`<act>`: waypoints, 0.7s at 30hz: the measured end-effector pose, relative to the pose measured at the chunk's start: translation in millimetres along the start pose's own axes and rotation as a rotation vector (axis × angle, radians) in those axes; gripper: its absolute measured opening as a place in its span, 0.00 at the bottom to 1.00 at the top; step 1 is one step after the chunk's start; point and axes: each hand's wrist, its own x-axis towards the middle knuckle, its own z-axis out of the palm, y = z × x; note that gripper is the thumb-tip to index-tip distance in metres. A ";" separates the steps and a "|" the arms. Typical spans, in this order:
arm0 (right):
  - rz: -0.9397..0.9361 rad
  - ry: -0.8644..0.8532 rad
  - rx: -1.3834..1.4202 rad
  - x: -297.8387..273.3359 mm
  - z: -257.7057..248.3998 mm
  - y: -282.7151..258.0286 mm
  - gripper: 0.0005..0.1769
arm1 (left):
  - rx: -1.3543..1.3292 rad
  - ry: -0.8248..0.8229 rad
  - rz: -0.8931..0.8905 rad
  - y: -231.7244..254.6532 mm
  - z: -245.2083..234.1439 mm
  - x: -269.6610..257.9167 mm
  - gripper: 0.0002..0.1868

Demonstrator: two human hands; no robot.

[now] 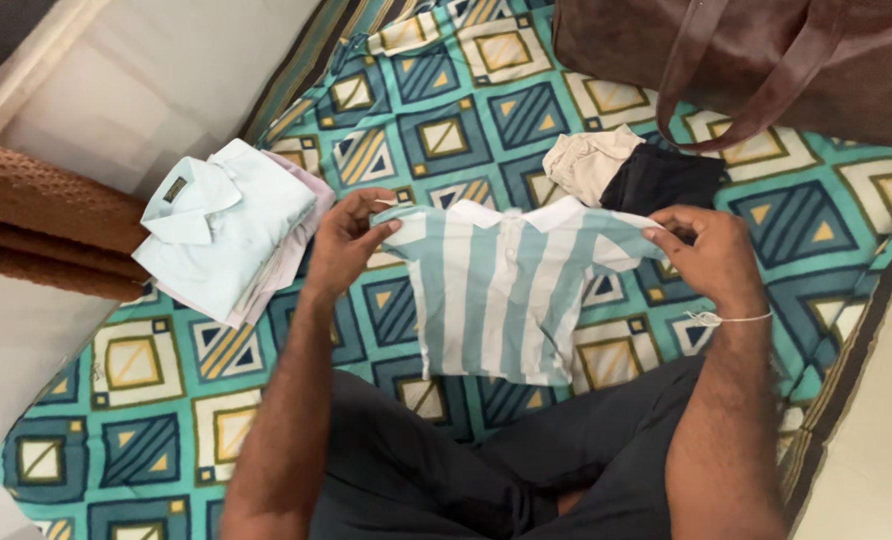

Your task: The person folds shirts by hand on a bed, placing them one by one into a brown travel bag.

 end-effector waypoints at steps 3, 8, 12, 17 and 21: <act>-0.061 0.105 0.063 -11.1 -7.4 -32.3 0.11 | 0.103 0.033 -0.051 49.7 -8.1 -23.0 0.21; -0.148 0.054 0.422 -37.7 -32.0 -52.5 0.07 | -0.116 -0.166 -0.036 81.5 -29.9 -58.2 0.20; -0.253 -0.038 0.657 -35.8 -38.6 -49.0 0.07 | -0.105 -0.307 -0.039 77.3 -57.4 -75.7 0.21; -0.393 0.262 -0.243 -26.1 -6.3 -67.9 0.06 | 0.531 -0.169 -0.186 40.4 -48.8 -59.2 0.18; -0.143 0.241 -0.075 -41.8 -17.7 -87.1 0.10 | 0.225 -0.188 -0.217 53.1 -56.4 -81.1 0.11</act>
